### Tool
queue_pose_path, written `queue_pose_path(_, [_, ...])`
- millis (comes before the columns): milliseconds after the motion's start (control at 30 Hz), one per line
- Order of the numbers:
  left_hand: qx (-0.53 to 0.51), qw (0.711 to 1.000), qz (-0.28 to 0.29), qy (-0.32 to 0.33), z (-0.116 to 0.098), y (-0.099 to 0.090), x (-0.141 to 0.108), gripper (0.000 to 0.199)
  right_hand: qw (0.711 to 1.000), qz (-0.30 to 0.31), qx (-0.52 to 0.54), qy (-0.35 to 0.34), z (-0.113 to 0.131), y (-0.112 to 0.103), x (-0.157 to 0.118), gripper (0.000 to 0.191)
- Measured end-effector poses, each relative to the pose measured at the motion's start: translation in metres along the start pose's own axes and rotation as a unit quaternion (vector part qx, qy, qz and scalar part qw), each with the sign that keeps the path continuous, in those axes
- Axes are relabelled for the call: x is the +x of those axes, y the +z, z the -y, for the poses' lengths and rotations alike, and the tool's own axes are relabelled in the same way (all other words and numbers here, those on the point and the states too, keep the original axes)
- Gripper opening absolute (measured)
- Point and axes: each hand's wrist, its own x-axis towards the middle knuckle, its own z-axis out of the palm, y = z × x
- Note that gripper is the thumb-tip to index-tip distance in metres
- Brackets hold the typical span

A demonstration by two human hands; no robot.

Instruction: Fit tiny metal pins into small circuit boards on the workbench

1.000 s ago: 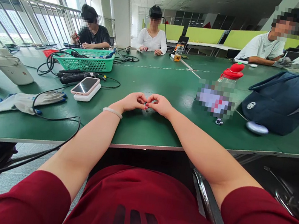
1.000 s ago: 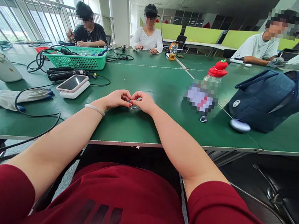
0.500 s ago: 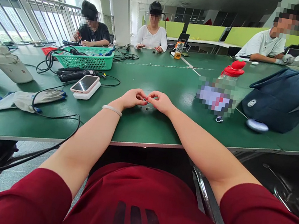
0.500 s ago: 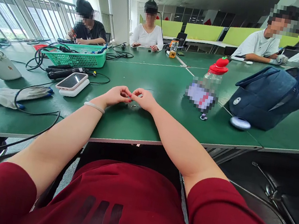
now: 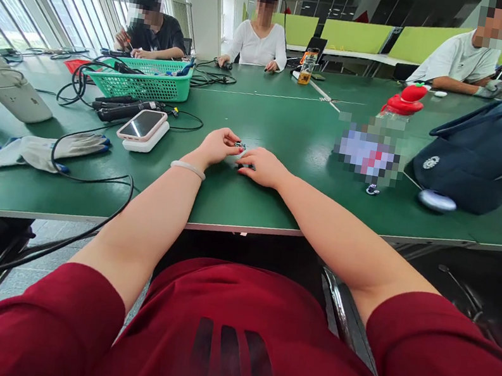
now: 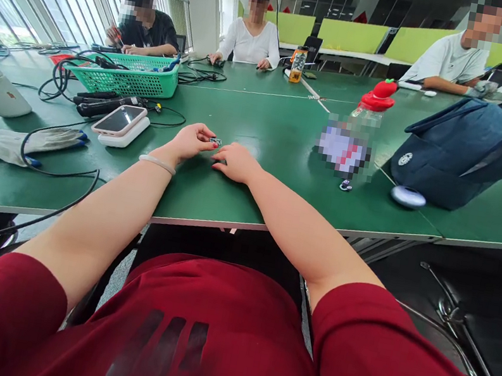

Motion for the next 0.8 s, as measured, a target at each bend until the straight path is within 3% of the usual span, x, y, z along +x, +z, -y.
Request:
queue_pose_path(333, [0.014, 1.0, 0.018, 0.021, 0.002, -0.001, -0.001, 0.03, 0.996, -0.013, 0.051, 0.068, 0.008, -0.006, 0.0, 0.015])
queue_pose_path(600, [0.001, 1.0, -0.019, 0.001, 0.007, -0.004, 0.002, 0.036, 0.964, -0.161, 0.127, 0.168, -0.003, -0.013, -0.003, 0.013])
queue_pose_path(800, [-0.03, 0.999, 0.028, -0.002, -0.005, 0.002, -0.005, 0.038, 0.965, -0.192, 0.121, 0.134, 0.0, -0.015, -0.005, 0.026])
